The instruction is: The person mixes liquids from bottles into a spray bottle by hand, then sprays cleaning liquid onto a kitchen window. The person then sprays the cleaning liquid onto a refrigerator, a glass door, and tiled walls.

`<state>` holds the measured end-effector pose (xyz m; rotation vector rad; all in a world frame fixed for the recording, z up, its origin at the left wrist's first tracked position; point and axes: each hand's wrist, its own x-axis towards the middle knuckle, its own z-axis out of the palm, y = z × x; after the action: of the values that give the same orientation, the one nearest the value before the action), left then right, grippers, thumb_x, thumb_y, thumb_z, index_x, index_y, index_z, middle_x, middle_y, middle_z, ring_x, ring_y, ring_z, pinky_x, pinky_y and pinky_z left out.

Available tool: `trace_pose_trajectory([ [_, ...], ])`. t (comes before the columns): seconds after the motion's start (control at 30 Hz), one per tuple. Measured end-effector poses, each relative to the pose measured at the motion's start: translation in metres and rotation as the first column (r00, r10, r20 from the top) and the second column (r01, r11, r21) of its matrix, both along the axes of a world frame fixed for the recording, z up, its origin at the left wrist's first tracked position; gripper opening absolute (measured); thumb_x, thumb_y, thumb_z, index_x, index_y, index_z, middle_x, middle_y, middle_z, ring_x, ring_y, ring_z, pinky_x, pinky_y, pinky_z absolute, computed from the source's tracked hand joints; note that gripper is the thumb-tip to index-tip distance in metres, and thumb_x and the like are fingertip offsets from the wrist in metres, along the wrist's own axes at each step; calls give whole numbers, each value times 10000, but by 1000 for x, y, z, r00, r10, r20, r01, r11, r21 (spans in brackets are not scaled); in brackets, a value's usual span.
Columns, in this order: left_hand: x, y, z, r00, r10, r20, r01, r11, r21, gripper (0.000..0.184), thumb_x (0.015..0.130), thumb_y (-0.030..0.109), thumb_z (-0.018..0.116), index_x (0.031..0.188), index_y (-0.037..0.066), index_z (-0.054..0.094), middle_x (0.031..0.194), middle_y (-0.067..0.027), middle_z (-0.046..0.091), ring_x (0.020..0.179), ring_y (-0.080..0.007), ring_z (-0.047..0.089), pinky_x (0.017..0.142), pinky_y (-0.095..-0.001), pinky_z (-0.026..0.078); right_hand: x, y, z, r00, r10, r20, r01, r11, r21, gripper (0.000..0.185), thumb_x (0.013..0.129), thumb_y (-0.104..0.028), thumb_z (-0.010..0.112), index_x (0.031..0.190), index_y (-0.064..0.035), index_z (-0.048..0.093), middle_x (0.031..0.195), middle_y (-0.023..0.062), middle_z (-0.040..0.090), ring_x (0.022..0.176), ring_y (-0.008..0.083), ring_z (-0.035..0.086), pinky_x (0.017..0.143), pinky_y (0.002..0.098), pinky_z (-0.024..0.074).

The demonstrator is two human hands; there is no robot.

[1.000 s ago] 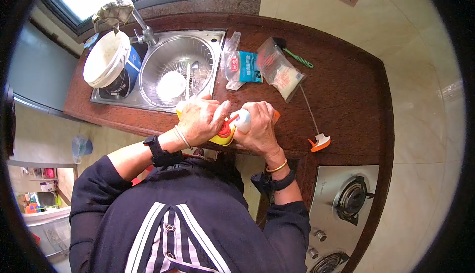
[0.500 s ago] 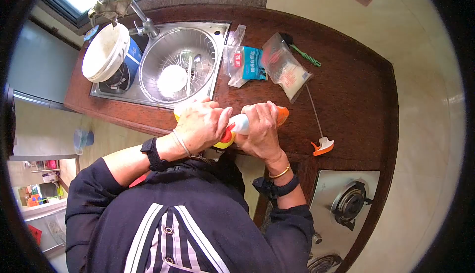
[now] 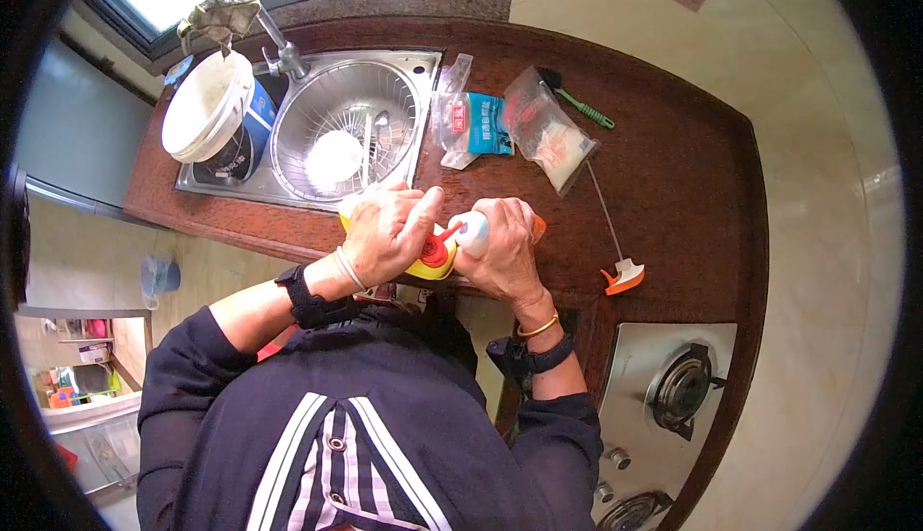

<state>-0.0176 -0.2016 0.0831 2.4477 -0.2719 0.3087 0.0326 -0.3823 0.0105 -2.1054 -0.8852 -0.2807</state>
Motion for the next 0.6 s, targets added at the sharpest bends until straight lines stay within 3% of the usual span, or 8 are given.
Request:
trace_pose_trajectory([
  [0.1,-2,-4,0,999,-4,39,0,994,108,382,972,278,489,713,51,654,693,-118,644,692,-327,593,676,-438,446,-1,1,1,1000,-11,14,11,1000,7,394,637,-253,696,945,-71,532,886,129,548,875,351,521,851,463,380],
  [0.3,4,-2,2,996,-8,-90,25,981,190,356,963,281,498,742,51,655,702,-102,617,754,-321,591,751,-463,430,5,-1,13,997,6,79,-4,1000,-26,395,639,-235,682,958,-68,520,869,131,535,869,347,519,880,470,372],
  [0.5,7,1,-16,997,-73,10,65,934,351,322,954,280,503,780,55,653,714,-87,616,750,-302,585,721,-452,444,11,1,19,994,56,95,-51,997,-63,400,636,-211,677,973,-63,520,868,134,537,894,338,531,931,493,360],
  [0.6,10,-2,-9,998,-33,-62,51,947,318,320,943,277,517,751,64,659,698,-91,603,742,-286,584,710,-449,448,15,0,19,994,75,84,-68,995,-78,407,631,-196,683,980,-63,522,875,132,544,904,335,540,950,505,358],
])
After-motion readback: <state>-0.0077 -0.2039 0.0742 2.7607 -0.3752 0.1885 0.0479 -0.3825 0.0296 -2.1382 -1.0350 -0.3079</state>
